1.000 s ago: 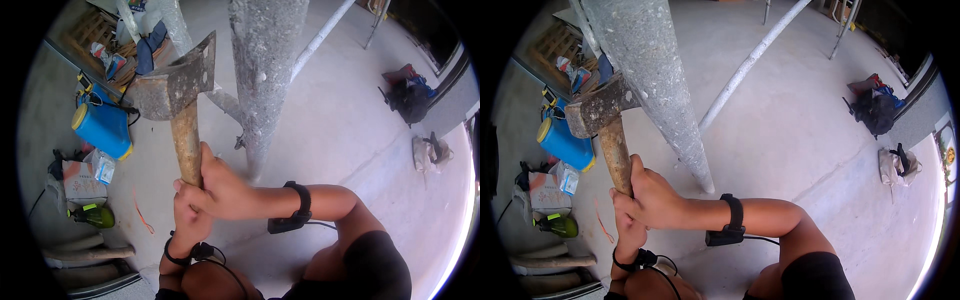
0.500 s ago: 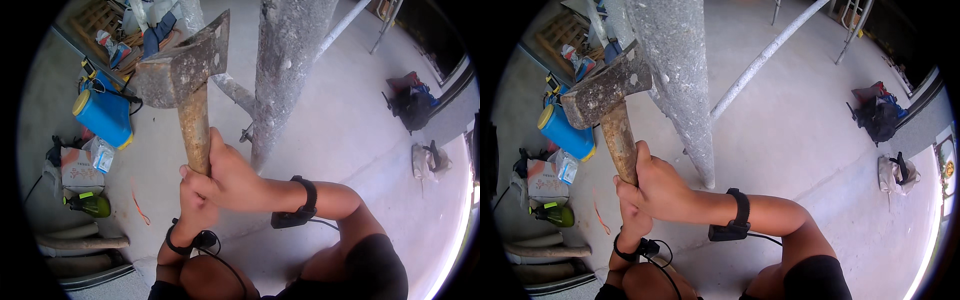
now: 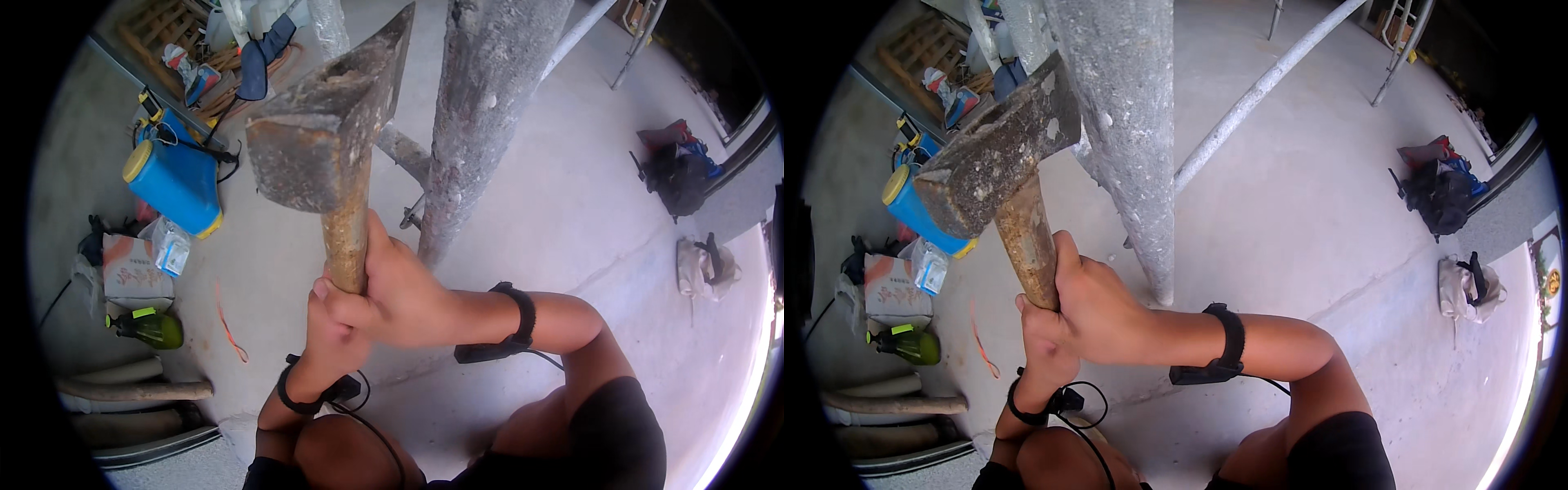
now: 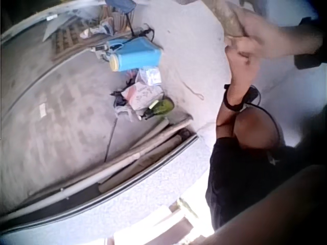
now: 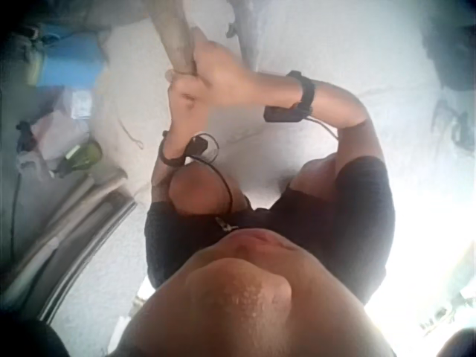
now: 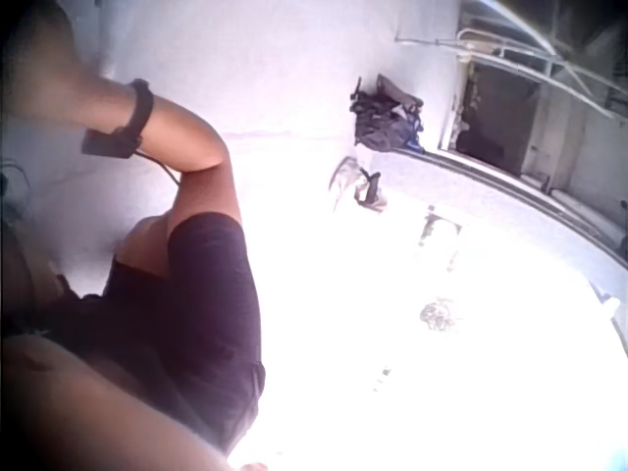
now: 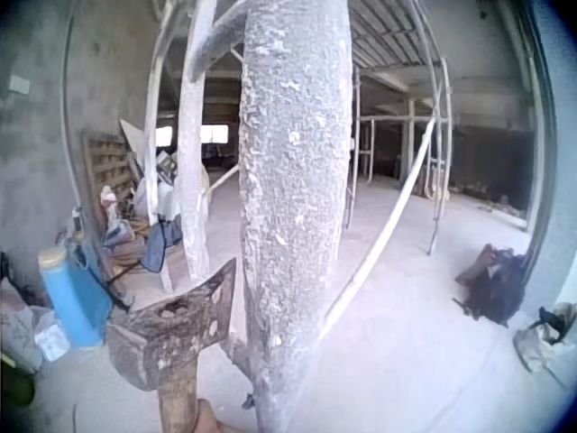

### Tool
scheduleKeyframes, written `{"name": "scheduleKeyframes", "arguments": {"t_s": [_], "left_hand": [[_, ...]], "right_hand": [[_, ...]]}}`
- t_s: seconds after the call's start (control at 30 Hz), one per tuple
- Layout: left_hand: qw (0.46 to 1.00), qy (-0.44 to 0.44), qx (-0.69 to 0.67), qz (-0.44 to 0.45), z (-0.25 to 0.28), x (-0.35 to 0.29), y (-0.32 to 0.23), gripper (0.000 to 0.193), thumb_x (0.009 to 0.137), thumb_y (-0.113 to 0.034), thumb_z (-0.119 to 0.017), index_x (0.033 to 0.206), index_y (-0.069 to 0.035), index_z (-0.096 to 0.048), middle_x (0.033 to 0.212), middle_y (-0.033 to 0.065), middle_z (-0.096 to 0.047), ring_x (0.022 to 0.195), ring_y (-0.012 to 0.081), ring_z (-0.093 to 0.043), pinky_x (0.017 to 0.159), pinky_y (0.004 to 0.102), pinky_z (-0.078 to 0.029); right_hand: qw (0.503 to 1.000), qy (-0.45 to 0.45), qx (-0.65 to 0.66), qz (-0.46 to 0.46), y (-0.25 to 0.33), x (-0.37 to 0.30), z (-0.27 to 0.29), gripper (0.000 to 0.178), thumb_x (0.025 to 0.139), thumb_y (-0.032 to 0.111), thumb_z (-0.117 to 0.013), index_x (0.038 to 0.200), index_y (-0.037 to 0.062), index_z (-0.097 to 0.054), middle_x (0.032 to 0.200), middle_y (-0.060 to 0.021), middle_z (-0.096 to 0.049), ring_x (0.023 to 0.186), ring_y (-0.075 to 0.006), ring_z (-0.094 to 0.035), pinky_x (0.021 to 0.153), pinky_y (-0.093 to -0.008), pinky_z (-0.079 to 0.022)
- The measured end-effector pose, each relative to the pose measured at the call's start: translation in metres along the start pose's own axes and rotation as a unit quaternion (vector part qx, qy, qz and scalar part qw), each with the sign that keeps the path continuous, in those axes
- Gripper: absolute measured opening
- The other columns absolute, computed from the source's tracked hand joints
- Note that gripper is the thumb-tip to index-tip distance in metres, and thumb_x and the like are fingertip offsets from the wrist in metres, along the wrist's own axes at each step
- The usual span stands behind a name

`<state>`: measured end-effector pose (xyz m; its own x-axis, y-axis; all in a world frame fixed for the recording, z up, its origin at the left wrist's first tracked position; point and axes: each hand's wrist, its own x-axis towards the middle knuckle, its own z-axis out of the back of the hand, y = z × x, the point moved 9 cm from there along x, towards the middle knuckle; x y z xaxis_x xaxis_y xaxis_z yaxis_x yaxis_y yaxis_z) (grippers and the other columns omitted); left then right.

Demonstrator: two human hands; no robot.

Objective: The person uses a hammer to strike and remove a metal clamp from a scaffolding pole. They then move to another section of the scaffolding and repeat the process to remove another clamp.

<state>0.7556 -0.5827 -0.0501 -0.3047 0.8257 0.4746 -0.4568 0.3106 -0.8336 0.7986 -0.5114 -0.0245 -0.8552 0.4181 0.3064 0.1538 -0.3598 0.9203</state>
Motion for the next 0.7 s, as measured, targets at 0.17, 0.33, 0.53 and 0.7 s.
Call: {"name": "scheduleKeyframes", "arguments": {"t_s": [0.17, 0.33, 0.53, 0.7], "left_hand": [[0.983, 0.028, -0.075, 0.164, -0.002, -0.027, 0.040, 0.031, 0.084, -0.002, -0.053, 0.114, 0.005, -0.056, 0.104, 0.0122, -0.062, 0.094, 0.0193, -0.062, 0.078, 0.0301, -0.048], [1.000, -0.010, -0.005, -0.003, 0.006, -0.003, 0.003, 0.028, 0.086, -0.004, -0.056, 0.112, 0.005, -0.057, 0.097, 0.0096, -0.065, 0.090, 0.0136, -0.061, 0.078, 0.0290, -0.049], [0.981, 0.036, -0.102, 0.160, -0.006, -0.014, 0.041, 0.031, 0.086, -0.007, -0.058, 0.115, 0.004, -0.057, 0.100, 0.0100, -0.064, 0.095, 0.0166, -0.062, 0.081, 0.0318, -0.049], [0.994, 0.051, -0.055, 0.077, -0.007, -0.005, 0.017, 0.034, 0.084, -0.005, -0.061, 0.117, 0.003, -0.053, 0.095, 0.0083, -0.063, 0.093, 0.0163, -0.061, 0.082, 0.0308, -0.048]], "right_hand": [[0.996, 0.021, -0.041, -0.081, -0.028, 0.000, -0.012, 0.046, 0.090, 0.024, -0.063, 0.108, -0.0070, -0.034, 0.075, -0.0137, -0.054, 0.065, -0.0199, -0.056, 0.057, -0.0340, -0.046], [1.000, 0.005, -0.022, -0.004, 0.004, 0.000, -0.005, 0.045, 0.090, 0.021, -0.062, 0.111, -0.0063, -0.034, 0.078, -0.0130, -0.055, 0.067, -0.0184, -0.057, 0.058, -0.0332, -0.047], [0.999, -0.051, 0.002, -0.004, -0.020, 0.000, -0.005, 0.050, 0.090, 0.027, -0.063, 0.107, -0.0093, -0.032, 0.066, -0.0163, -0.055, 0.059, -0.0336, -0.058, 0.053, -0.0396, -0.048], [0.999, -0.040, -0.017, 0.001, -0.002, -0.006, 0.001, 0.051, 0.090, 0.027, -0.064, 0.107, -0.0092, -0.032, 0.067, -0.0168, -0.055, 0.059, -0.0328, -0.059, 0.053, -0.0395, -0.048]]}}
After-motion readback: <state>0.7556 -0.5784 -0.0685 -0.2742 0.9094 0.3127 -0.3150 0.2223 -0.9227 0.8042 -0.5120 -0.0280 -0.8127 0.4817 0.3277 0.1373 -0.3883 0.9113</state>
